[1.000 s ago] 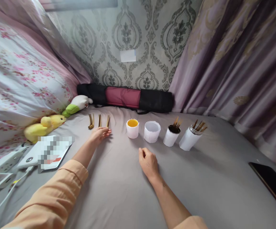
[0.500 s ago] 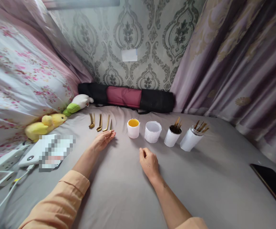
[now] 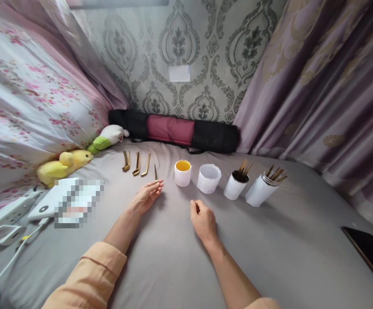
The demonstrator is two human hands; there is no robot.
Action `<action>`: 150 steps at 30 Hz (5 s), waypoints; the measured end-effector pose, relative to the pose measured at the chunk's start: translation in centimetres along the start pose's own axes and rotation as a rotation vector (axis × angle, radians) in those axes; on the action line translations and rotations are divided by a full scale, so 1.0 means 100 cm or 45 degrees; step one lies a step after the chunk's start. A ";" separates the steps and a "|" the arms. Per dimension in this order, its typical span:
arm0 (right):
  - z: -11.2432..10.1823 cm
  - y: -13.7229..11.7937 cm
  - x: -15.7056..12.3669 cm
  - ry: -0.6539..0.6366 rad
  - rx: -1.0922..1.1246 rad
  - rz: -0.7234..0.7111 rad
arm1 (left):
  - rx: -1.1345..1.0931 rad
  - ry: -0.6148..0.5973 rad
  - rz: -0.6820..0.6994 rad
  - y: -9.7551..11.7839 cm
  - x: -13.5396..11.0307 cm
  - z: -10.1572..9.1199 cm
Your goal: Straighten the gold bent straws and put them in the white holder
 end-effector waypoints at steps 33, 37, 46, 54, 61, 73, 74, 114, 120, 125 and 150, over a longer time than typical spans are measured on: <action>0.001 0.001 0.001 -0.061 0.072 0.017 | 0.325 -0.218 0.194 -0.035 -0.046 0.033; 0.000 0.002 0.002 -0.070 0.095 0.021 | 0.392 -0.212 0.250 -0.034 -0.048 0.034; 0.001 0.002 0.002 -0.102 0.180 0.036 | 0.557 -0.245 0.375 -0.034 -0.047 0.032; 0.003 0.004 0.001 -0.137 0.264 0.052 | 0.752 -0.269 0.578 -0.027 -0.055 0.035; 0.004 0.006 0.000 -0.145 0.309 0.075 | 0.883 -0.321 0.723 -0.018 -0.062 0.043; -0.006 -0.001 -0.003 -0.089 0.410 0.068 | 1.003 -0.377 0.817 -0.019 -0.068 0.047; -0.007 -0.002 -0.003 -0.080 0.426 0.059 | 1.031 -0.383 0.828 -0.020 -0.068 0.047; -0.004 -0.007 -0.005 -0.177 1.041 0.241 | 2.175 -0.557 1.144 -0.041 -0.082 0.067; -0.001 -0.004 -0.004 -0.186 1.102 0.240 | 2.146 -0.528 1.171 -0.042 -0.081 0.065; 0.000 -0.002 -0.004 -0.178 1.103 0.252 | 1.996 -0.512 1.141 -0.039 -0.080 0.062; 0.003 0.016 0.000 -0.043 1.077 0.324 | 0.612 -0.196 -0.084 -0.071 -0.061 0.040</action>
Point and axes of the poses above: each hand's wrist, its own x-axis towards the middle knuckle, its own z-axis out of the palm, y = z × x, the point moved 7 cm from there along x, towards the middle knuckle, and after that the axes turned 9 degrees about -x, right-handed, at the moved point
